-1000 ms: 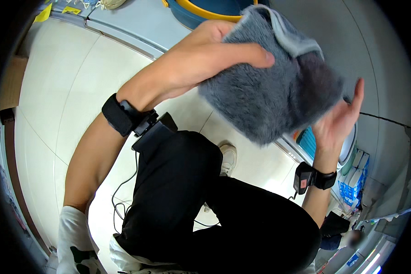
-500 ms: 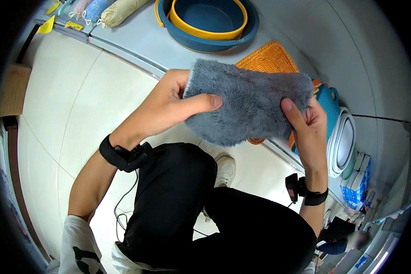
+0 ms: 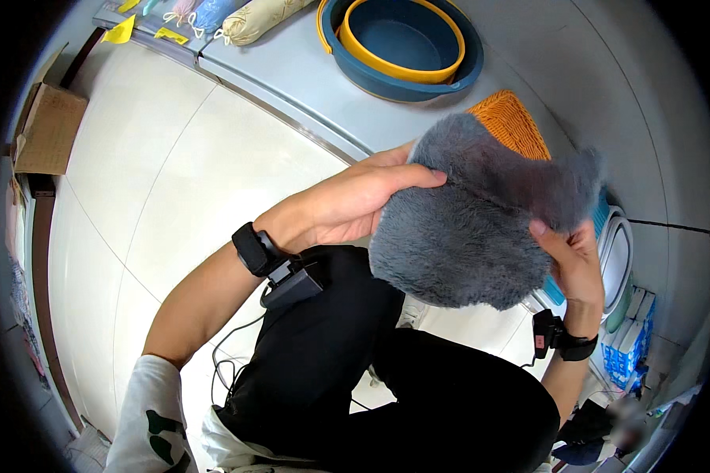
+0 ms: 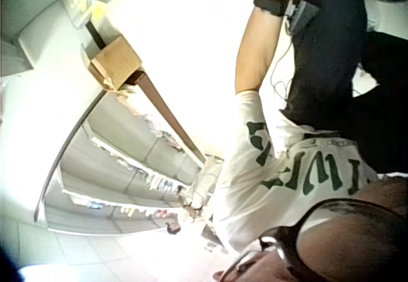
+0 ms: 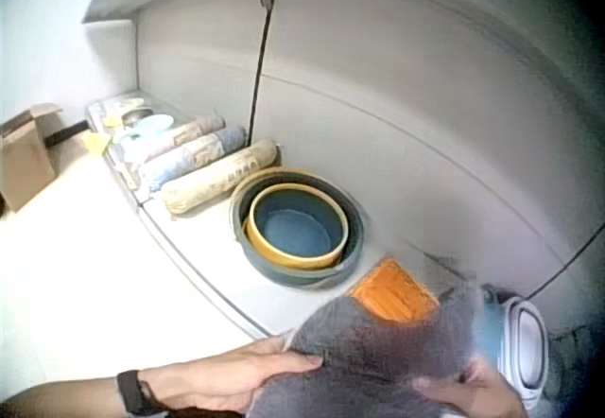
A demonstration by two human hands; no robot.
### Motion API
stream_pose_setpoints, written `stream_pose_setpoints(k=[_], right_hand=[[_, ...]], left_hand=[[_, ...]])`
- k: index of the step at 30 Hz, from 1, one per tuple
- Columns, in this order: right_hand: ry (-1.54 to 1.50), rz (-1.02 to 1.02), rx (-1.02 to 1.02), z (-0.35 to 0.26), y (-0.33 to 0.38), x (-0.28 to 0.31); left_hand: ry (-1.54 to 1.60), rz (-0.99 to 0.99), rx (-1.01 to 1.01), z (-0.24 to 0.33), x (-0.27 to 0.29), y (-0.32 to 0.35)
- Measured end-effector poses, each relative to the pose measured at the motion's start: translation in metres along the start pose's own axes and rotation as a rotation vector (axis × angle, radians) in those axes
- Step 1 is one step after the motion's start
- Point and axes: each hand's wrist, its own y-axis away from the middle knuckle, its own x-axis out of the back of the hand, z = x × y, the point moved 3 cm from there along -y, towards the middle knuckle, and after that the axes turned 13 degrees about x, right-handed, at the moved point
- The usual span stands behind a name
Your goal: Using a grey cloth to wipe down and clean plastic buckets, a basket, and washboards on a supermarket shelf.
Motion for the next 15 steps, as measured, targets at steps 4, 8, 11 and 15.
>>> stream_pose_setpoints(k=[4,8,11,15], right_hand=[[0.741,0.008,-0.066,0.03,0.022,0.089],[0.475,-0.132,0.152,-0.038,-0.018,0.045],[0.345,-0.333,0.401,-0.055,-0.037,0.027],[0.488,-0.36,0.59,-0.057,-0.037,0.034]], left_hand=[[-0.151,0.034,-0.096,0.019,-0.006,-0.007],[-0.319,-0.219,-0.258,0.032,0.007,-0.01],[-0.623,-0.073,-0.346,0.053,-0.013,0.004],[-0.716,0.117,-0.485,0.058,-0.019,0.005]])
